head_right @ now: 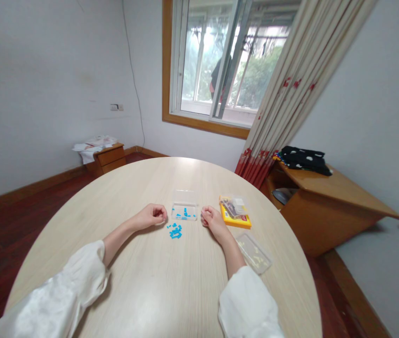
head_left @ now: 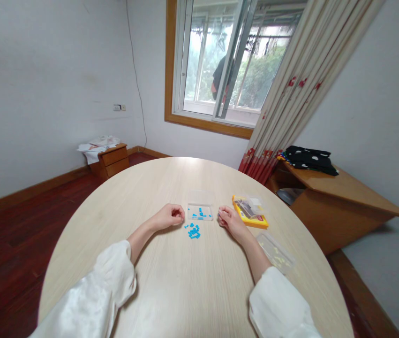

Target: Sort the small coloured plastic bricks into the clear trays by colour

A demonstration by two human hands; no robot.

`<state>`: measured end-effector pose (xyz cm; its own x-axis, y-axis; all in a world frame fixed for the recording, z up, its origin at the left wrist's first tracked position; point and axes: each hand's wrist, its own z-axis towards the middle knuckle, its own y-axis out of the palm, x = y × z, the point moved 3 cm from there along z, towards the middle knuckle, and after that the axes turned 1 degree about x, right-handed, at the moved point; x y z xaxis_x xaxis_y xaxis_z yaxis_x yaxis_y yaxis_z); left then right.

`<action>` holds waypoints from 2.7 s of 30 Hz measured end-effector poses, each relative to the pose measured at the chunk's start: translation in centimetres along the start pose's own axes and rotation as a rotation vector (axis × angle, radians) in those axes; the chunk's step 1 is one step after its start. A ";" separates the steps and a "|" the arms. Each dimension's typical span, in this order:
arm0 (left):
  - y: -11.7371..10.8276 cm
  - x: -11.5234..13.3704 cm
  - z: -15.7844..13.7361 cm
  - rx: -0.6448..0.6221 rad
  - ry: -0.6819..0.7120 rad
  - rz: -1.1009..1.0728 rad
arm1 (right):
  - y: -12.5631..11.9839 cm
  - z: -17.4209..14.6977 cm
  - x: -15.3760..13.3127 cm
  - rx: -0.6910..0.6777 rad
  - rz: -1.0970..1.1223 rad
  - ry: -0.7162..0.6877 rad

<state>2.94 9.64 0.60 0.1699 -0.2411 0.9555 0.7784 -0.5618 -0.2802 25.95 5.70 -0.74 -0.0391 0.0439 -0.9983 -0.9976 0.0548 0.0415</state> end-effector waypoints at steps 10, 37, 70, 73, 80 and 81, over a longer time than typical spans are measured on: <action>0.3 0.0 0.0 -0.036 0.013 -0.003 | 0.6 0.6 0.4 0.118 -0.022 -0.065; 0.9 -1.2 0.4 -0.055 0.182 0.331 | 4.6 -1.9 -1.2 -0.559 -0.454 0.041; 0.7 -1.1 0.4 0.048 0.199 0.413 | 5.0 -1.8 -1.4 -0.458 -0.671 -0.015; 0.7 -1.3 0.5 0.056 0.219 0.430 | 5.1 -1.9 -1.5 -0.448 -0.696 -0.022; 0.8 -1.2 0.5 0.049 0.243 0.466 | 5.1 -1.9 -1.5 -0.450 -0.683 -0.044; 0.8 -1.2 0.5 0.050 0.244 0.466 | 5.1 -1.9 -1.5 -0.449 -0.683 -0.052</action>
<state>3.62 9.90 -0.71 0.3639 -0.6365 0.6801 0.6827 -0.3144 -0.6596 20.80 3.98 0.86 0.5770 0.1922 -0.7938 -0.7286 -0.3179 -0.6067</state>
